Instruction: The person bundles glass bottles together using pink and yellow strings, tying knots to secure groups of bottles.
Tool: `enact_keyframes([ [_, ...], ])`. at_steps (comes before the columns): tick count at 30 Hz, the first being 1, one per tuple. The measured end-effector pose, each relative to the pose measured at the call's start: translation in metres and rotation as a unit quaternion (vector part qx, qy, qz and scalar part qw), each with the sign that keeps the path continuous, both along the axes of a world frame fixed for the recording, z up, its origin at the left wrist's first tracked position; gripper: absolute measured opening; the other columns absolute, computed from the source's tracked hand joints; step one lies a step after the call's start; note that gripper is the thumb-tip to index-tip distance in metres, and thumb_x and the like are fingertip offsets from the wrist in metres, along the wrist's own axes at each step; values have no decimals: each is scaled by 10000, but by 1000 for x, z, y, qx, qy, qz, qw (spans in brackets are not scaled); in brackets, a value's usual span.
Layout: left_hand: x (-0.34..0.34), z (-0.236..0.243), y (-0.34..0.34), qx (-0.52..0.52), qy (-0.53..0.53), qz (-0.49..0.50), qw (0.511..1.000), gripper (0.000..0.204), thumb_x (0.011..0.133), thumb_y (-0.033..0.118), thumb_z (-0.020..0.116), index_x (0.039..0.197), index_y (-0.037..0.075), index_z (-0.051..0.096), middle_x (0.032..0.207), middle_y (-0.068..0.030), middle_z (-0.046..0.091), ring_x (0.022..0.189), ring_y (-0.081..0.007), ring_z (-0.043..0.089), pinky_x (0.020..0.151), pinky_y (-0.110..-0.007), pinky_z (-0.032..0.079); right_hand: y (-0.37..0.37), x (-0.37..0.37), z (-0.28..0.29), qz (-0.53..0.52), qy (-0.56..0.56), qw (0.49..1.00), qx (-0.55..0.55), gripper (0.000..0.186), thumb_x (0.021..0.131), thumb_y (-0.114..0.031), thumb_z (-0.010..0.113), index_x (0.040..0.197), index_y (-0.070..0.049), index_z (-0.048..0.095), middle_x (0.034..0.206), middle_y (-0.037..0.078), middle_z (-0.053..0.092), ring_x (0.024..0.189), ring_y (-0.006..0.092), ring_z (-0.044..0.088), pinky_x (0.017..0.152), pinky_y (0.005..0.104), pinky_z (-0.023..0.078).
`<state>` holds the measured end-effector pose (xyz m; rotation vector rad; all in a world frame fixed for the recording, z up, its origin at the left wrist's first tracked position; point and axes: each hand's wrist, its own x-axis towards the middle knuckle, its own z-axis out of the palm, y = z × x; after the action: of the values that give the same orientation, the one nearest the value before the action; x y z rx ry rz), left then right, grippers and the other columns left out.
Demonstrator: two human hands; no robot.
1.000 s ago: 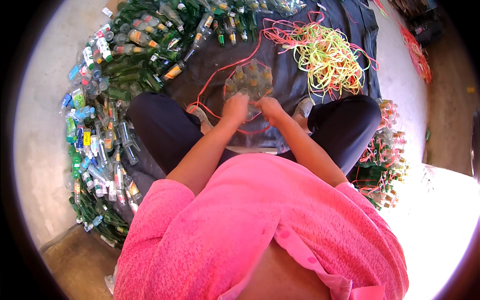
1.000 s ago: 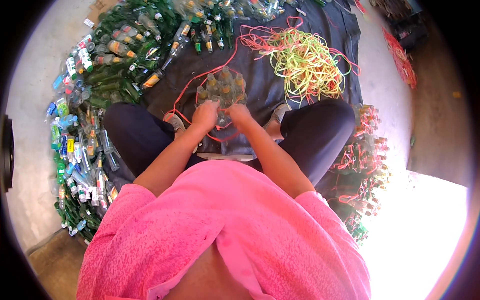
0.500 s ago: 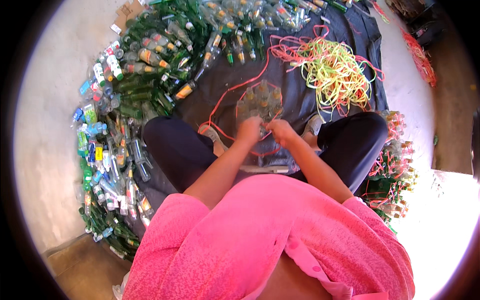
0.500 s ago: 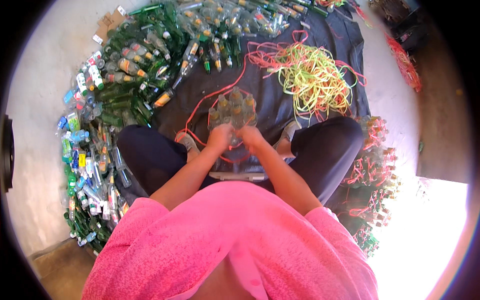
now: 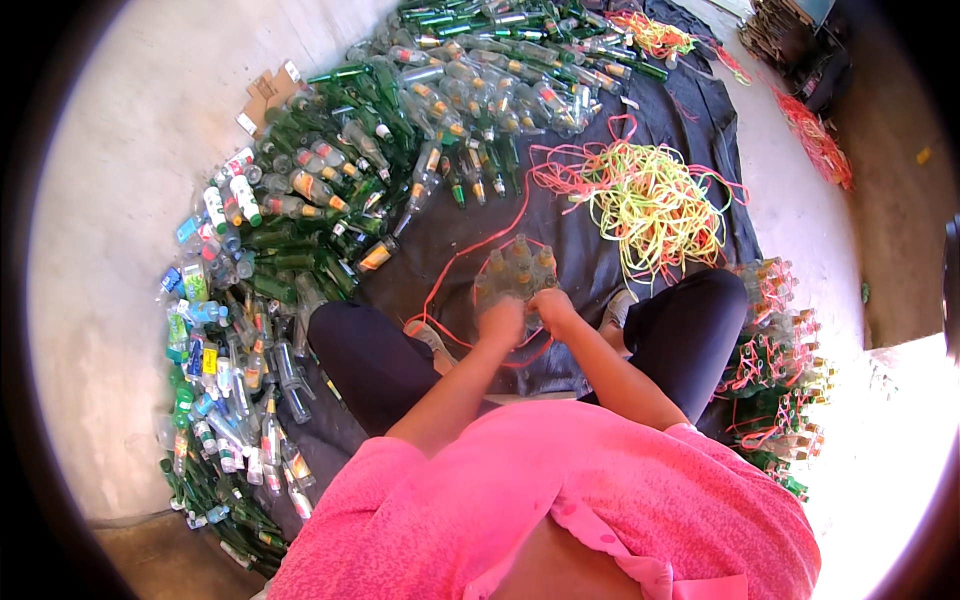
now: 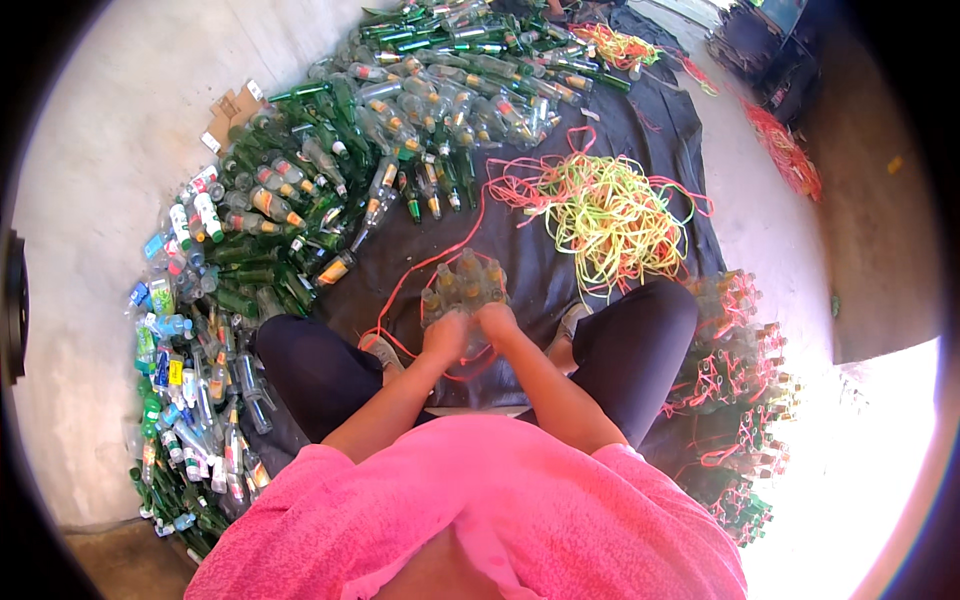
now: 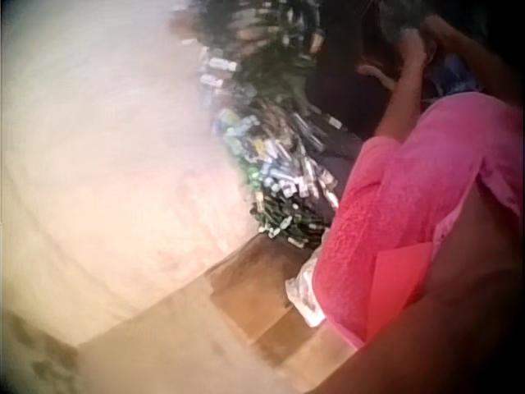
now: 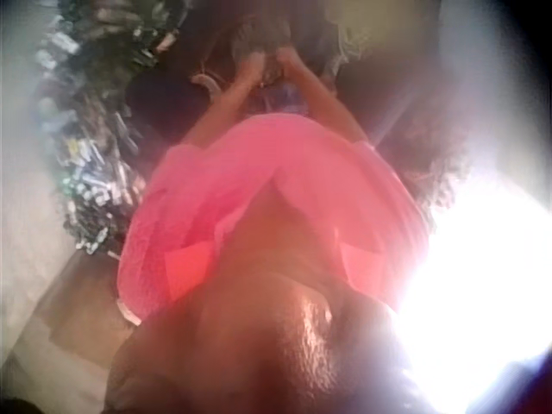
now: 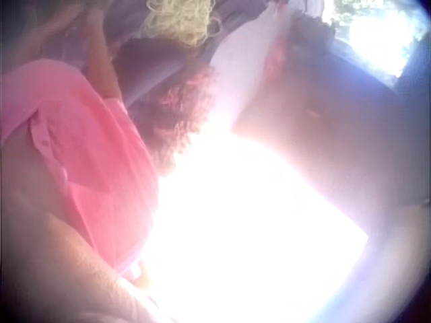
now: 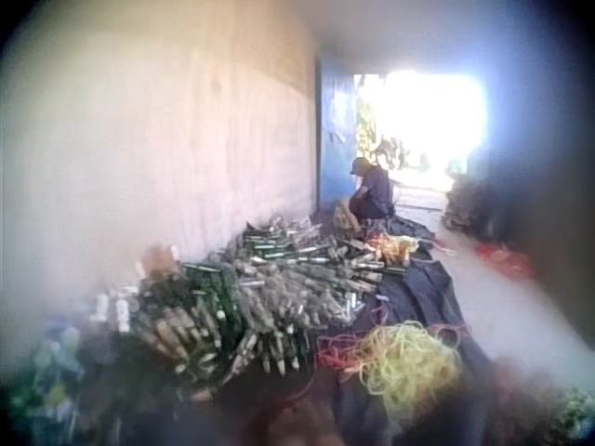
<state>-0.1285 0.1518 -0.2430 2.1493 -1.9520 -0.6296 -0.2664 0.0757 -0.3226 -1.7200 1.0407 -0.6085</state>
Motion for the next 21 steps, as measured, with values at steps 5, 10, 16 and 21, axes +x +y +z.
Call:
enact_keyframes([
  [5,-6,-2,-1,-8,-6,29,1000,213,895,150,486,989,104,671,1014,-148,650,927,-350,663,748,-471,537,3,8,29,-131,144,979,61,182,759,-165,629,804,-9,712,811,187,698,785,278,690,701,396,514],
  [10,-10,-9,-2,-32,6,52,998,235,919,166,439,957,107,664,988,-143,644,910,-344,661,735,-472,534,11,16,72,-143,240,958,-60,203,834,-245,596,790,-73,695,851,207,684,847,395,660,753,470,514],
  [16,-12,-14,-3,-47,-5,61,997,220,908,180,460,905,90,661,946,-140,650,869,-325,674,716,-453,541,11,12,82,-118,275,950,-89,214,838,-272,616,803,-75,691,854,206,678,851,409,653,760,498,509],
  [21,-12,-11,4,-106,1,71,992,200,889,179,491,890,83,667,921,-134,657,857,-307,684,711,-440,548,2,6,72,-118,260,958,-25,251,813,-308,662,869,-69,714,890,206,694,886,386,665,810,456,509],
])
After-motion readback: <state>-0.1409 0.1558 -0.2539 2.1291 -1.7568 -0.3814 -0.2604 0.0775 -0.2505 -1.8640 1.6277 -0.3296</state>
